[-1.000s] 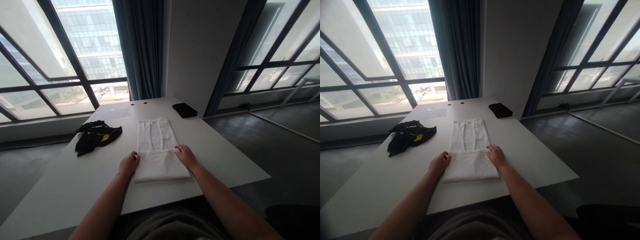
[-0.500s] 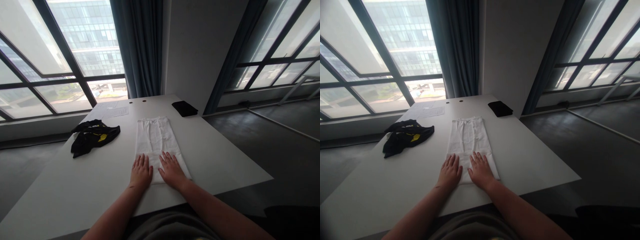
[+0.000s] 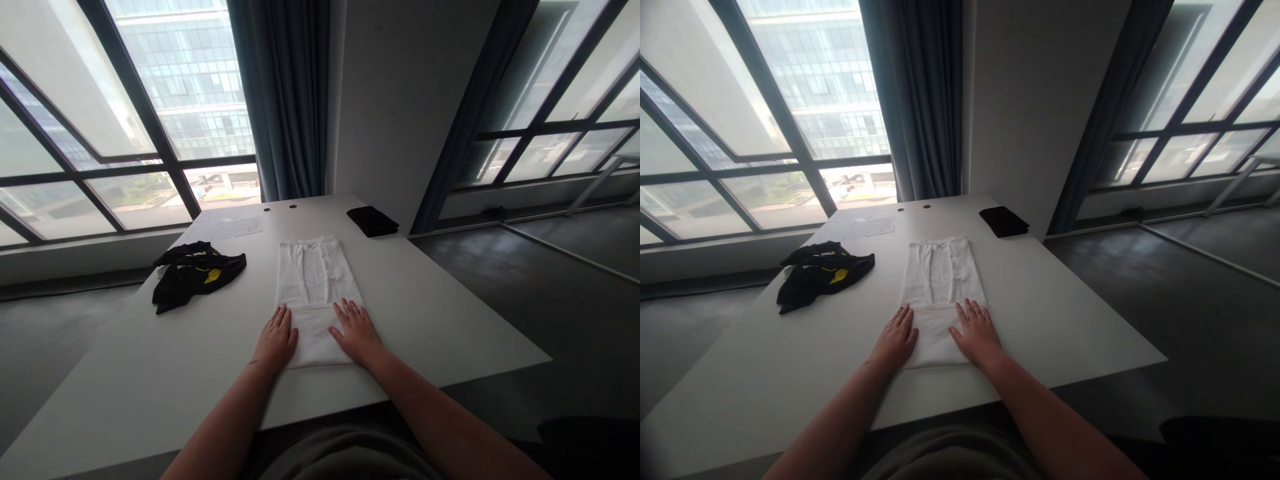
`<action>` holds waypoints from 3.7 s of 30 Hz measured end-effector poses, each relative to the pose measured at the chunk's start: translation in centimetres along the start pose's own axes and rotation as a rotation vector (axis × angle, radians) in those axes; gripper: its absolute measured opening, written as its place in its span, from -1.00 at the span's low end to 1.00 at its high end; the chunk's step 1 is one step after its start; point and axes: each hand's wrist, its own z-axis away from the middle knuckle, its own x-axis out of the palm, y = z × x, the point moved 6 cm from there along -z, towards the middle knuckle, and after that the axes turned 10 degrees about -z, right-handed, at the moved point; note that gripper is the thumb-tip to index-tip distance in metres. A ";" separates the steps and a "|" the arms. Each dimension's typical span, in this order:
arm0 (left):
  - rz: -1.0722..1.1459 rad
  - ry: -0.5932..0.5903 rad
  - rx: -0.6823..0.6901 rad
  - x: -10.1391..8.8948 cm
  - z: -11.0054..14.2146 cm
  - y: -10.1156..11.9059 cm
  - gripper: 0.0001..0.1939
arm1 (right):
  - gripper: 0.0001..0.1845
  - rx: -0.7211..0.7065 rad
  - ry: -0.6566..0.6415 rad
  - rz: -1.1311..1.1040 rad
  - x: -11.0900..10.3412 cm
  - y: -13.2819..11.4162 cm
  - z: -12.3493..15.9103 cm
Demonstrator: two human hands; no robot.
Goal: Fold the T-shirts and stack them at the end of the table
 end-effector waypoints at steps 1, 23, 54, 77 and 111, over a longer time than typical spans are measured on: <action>-0.016 -0.012 -0.026 0.0 0.0 -0.1 -0.34 | -0.22 -0.003 0.002 0.002 -0.2 0.1 0.1; 0.016 -0.042 0.016 0.0 -2.7 -2.5 -0.37 | -0.33 -0.079 0.015 0.011 -1.2 4.8 -1.6; -0.010 -0.108 -0.051 2.5 -25.3 -11.0 -0.42 | -0.43 -0.202 0.101 -0.198 -5.2 12.1 -25.9; 0.198 0.018 -0.042 3.2 -31.8 -12.0 -0.31 | -0.45 -0.221 0.302 -0.312 -6.7 12.2 -31.8; 0.274 0.028 0.242 -2.4 -14.1 -6.3 -0.68 | -0.74 -0.402 0.149 -0.414 -7.7 10.7 -14.6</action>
